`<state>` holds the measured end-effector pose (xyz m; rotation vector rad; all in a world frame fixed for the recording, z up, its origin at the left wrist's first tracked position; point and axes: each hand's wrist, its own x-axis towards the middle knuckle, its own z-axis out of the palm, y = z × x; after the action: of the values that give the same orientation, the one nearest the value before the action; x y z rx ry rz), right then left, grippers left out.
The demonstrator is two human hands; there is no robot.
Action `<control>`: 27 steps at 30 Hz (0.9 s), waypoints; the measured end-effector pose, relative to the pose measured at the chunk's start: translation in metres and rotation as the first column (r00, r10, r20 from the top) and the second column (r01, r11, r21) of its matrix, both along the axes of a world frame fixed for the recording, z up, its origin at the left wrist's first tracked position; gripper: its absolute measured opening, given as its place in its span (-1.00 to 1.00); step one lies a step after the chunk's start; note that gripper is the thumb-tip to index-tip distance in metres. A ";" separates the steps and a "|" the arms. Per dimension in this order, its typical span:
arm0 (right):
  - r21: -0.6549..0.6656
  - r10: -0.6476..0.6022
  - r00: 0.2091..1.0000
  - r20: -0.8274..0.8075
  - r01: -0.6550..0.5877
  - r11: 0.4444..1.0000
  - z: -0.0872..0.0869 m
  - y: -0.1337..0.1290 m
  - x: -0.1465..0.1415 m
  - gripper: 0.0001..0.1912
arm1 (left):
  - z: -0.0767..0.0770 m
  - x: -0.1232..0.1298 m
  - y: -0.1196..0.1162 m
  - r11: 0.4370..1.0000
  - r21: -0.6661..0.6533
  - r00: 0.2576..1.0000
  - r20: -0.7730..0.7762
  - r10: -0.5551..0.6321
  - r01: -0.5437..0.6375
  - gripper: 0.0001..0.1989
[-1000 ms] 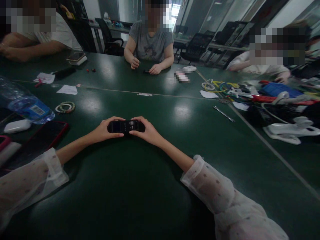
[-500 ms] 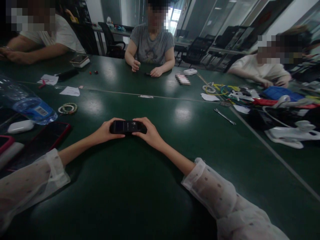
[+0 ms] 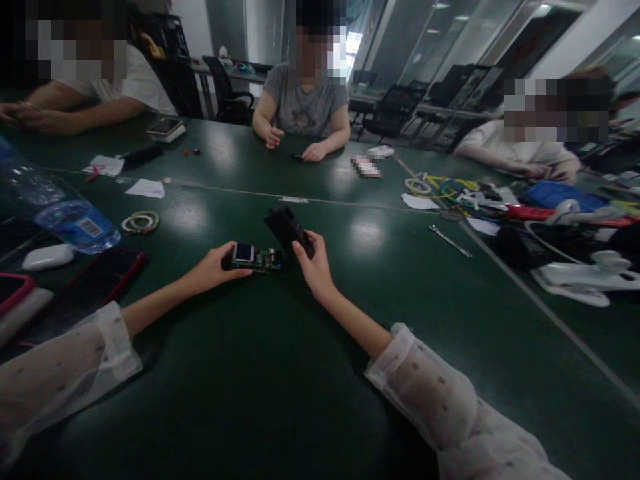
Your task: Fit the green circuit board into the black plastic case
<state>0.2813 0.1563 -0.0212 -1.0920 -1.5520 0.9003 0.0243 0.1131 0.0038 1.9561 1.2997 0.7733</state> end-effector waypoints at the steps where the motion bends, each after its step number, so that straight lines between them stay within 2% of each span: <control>1: -0.007 -0.018 1.000 -0.002 0.018 1.000 -0.002 0.002 0.000 -0.51 | 0.000 0.000 0.000 1.000 0.004 1.000 -0.001 0.002 -0.002 -0.51; 8: 0.034 -0.014 0.994 0.104 0.011 0.999 -0.003 0.001 0.001 -0.49 | -0.005 -0.003 0.001 0.995 0.051 0.994 -0.054 0.090 -0.087 -0.43; 15: 0.054 -0.026 0.982 0.189 0.016 0.998 -0.004 0.001 0.002 -0.52 | -0.005 -0.003 0.003 0.996 0.063 0.997 -0.054 0.060 -0.056 -0.48; 27: 0.138 -0.044 0.935 0.352 -0.005 0.990 -0.003 0.000 0.001 -0.52 | -0.010 -0.003 0.005 0.995 0.049 0.995 -0.053 0.086 -0.084 -0.46</control>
<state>0.2823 0.1561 -0.0238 -1.2145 -1.8644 0.5928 0.0213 0.1181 -0.0065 1.9824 1.4171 0.8028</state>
